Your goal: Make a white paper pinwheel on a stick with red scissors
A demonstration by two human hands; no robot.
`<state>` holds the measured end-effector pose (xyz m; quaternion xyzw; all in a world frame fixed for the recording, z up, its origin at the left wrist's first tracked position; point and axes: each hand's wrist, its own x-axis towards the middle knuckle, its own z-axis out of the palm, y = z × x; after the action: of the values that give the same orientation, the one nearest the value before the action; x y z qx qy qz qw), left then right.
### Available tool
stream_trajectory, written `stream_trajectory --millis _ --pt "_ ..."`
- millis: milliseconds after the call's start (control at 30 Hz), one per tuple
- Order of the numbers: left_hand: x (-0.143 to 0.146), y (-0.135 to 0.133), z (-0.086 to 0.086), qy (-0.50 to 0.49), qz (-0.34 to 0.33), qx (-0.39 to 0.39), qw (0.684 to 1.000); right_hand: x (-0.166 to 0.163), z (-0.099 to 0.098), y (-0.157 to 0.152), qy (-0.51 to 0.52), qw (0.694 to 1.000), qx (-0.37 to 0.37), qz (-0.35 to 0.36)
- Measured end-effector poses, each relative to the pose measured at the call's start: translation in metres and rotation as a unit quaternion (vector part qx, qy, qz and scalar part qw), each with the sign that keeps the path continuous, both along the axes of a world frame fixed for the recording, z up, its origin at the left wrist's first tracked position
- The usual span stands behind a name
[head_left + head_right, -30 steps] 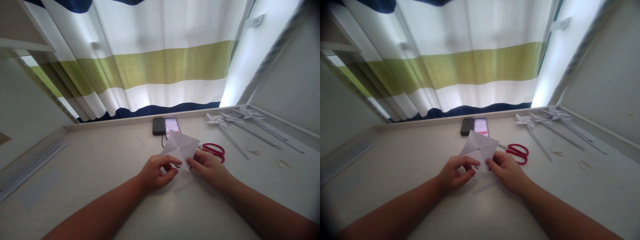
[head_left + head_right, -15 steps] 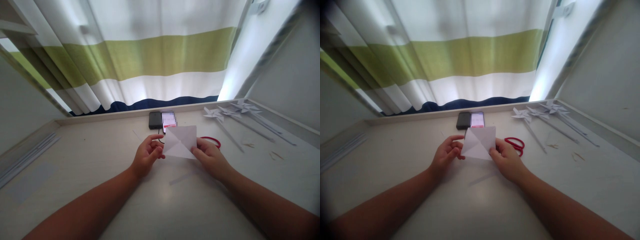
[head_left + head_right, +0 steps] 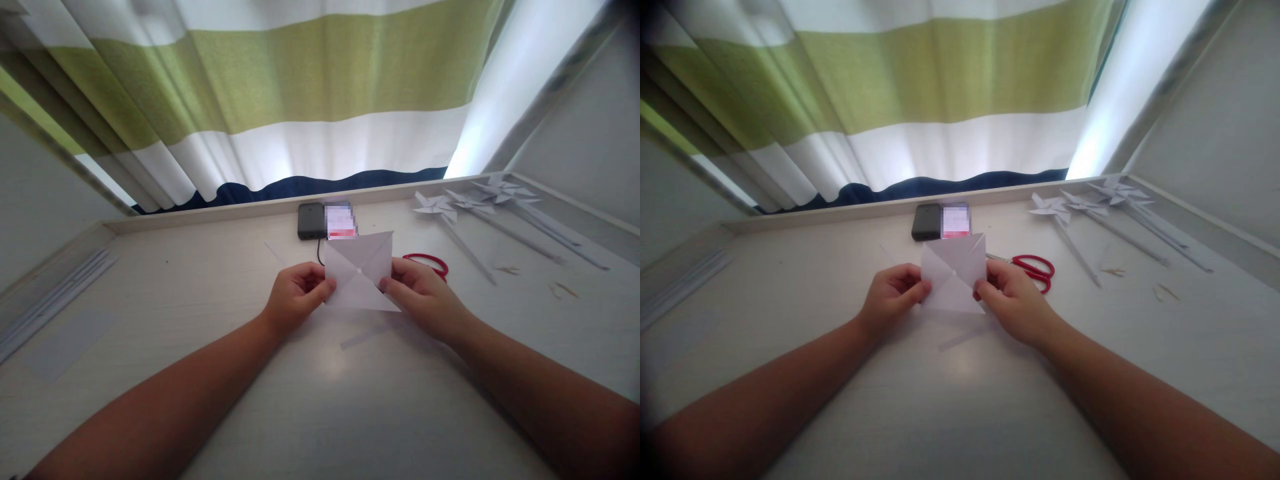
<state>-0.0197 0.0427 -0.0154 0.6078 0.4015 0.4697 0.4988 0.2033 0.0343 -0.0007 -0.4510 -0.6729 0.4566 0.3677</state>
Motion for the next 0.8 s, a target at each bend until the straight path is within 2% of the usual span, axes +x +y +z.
stream_trajectory --millis 500,800 --pt "0.0005 -0.0007 -0.0003 -0.003 -0.002 0.002 1.0 0.0019 0.0023 -0.0025 0.022 1.0 0.01 0.015" --pt "-0.0083 0.0023 -0.0092 -0.033 -0.058 0.039 0.997 0.0012 -0.0023 -0.0037 0.066 0.996 -0.031 0.049"
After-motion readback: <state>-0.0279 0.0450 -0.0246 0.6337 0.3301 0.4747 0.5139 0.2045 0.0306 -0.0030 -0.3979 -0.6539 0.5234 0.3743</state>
